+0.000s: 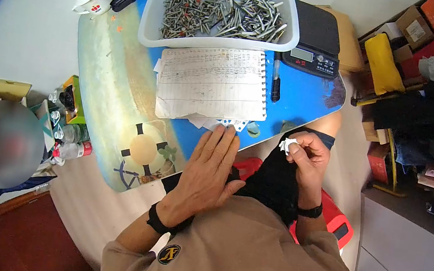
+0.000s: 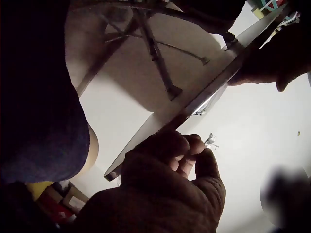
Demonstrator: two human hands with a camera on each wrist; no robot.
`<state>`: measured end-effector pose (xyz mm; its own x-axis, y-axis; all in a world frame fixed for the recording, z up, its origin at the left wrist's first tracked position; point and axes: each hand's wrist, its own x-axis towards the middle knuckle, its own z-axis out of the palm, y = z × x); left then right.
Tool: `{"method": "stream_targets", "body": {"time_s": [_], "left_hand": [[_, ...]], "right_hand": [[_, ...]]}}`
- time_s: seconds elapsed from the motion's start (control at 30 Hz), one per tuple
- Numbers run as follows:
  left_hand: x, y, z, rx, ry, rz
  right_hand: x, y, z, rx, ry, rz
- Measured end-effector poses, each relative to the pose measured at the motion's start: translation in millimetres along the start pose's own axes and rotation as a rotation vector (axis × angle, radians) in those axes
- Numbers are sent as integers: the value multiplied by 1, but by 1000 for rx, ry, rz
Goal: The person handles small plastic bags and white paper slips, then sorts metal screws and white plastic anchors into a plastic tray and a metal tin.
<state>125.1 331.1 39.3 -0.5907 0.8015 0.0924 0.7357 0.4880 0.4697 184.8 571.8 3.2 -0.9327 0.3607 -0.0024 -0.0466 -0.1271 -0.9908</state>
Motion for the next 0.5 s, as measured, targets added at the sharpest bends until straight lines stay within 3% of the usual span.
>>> {"method": "stream_targets", "body": {"time_s": [0.2, 0.27, 0.43, 0.5], "left_hand": [[9, 2, 1, 33, -11, -43], [12, 1, 3, 45, 29, -50], [18, -3, 0, 49, 52, -40], [15, -6, -1, 52, 72, -37]], "right_hand": [[13, -17, 14, -58, -83, -125], [20, -21, 19, -147, -203, 62], [27, -22, 29, -216, -343, 91], [27, -15, 29, -264, -378, 20]]}}
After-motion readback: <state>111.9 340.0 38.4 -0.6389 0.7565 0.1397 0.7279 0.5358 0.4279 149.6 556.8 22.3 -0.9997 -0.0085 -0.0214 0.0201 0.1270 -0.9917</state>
